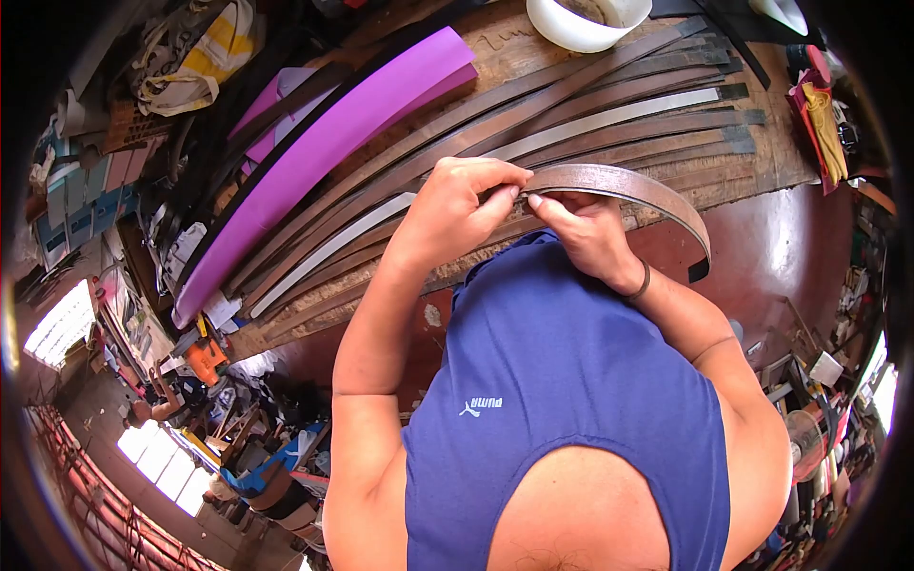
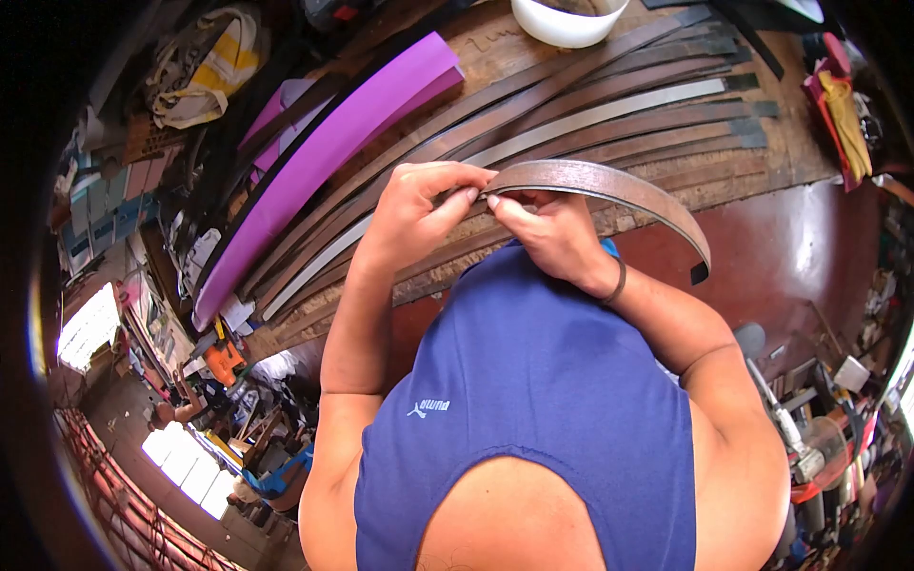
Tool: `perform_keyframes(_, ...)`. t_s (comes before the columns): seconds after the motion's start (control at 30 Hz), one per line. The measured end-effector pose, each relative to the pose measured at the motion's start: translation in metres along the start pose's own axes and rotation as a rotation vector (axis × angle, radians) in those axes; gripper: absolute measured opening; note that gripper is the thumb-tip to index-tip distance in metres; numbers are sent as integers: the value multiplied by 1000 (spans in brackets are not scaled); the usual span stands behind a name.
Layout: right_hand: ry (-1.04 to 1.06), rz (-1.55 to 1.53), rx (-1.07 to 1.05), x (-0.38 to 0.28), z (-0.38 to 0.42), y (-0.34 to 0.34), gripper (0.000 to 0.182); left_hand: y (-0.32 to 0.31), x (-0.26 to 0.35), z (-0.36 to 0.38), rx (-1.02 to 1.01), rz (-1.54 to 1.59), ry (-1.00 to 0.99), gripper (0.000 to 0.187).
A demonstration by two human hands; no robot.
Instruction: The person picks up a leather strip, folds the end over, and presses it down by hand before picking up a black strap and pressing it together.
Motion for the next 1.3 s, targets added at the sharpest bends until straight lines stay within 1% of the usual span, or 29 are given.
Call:
perform_keyframes(0.1, 0, 3, -11, 2, 0, -1, 22, 2, 0, 2, -8, 57, 86, 22)
perform_keyframes(0.2, 40, 142, -5, 3, 0, 2, 22, 2, -3, 4, -3, 68, 201, 22)
perform_keyframes(0.3, 107, 117, 61, 3, 5, 2, 21, -1, -6, 8, -6, 125, 300, 23)
perform_keyframes(0.37, 101, 77, 90, 6, 7, 1, 21, -4, -9, 10, 5, 175, 347, 23)
perform_keyframes(0.4, 97, 56, 104, 6, 8, 2, 21, -4, -9, 11, 12, 193, 331, 23)
perform_keyframes(0.5, 199, 95, 54, -1, 8, -1, 16, -4, -9, 9, 28, 222, 280, 23)
perform_keyframes(0.57, 220, 79, 75, -2, 9, -1, 17, -4, -7, 9, 35, 210, 246, 23)
perform_keyframes(0.67, 244, 92, 79, -6, 9, -3, 14, -4, -13, 12, 35, 264, 283, 20)
perform_keyframes(0.77, 238, 92, 57, -3, 8, -2, 15, -2, -4, 9, 46, 236, 220, 19)
perform_keyframes(0.87, 225, 96, 74, -4, 8, -3, 14, -3, -9, 10, 82, 242, 224, 24)
perform_keyframes(1.07, 256, 193, 60, -10, 10, -3, 14, -4, -6, 14, 107, 288, 214, 23)
perform_keyframes(1.1, 257, 204, 51, -11, 10, -4, 14, -5, -9, 14, 107, 311, 247, 22)
perform_keyframes(1.17, 342, 168, 65, -15, 12, -7, 14, -7, -15, 17, 107, 358, 313, 22)
perform_keyframes(1.2, 389, 150, 75, -17, 12, -8, 13, -7, -15, 18, 123, 356, 294, 22)
perform_keyframes(1.27, 303, 60, 118, -9, 9, -4, 12, -5, -13, 19, 157, 352, 262, 21)
perform_keyframes(1.3, 257, 15, 138, -5, 9, -2, 12, -3, -8, 19, 152, 302, 232, 20)
Point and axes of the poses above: each hand's wrist, its own z-axis away from the middle knuckle, its own y-axis out of the back of the hand, x = y × z, the point moved 8 cm from there along -z, towards the middle knuckle, and after that the axes turned 14 degrees about x, right-handed, at the moved point
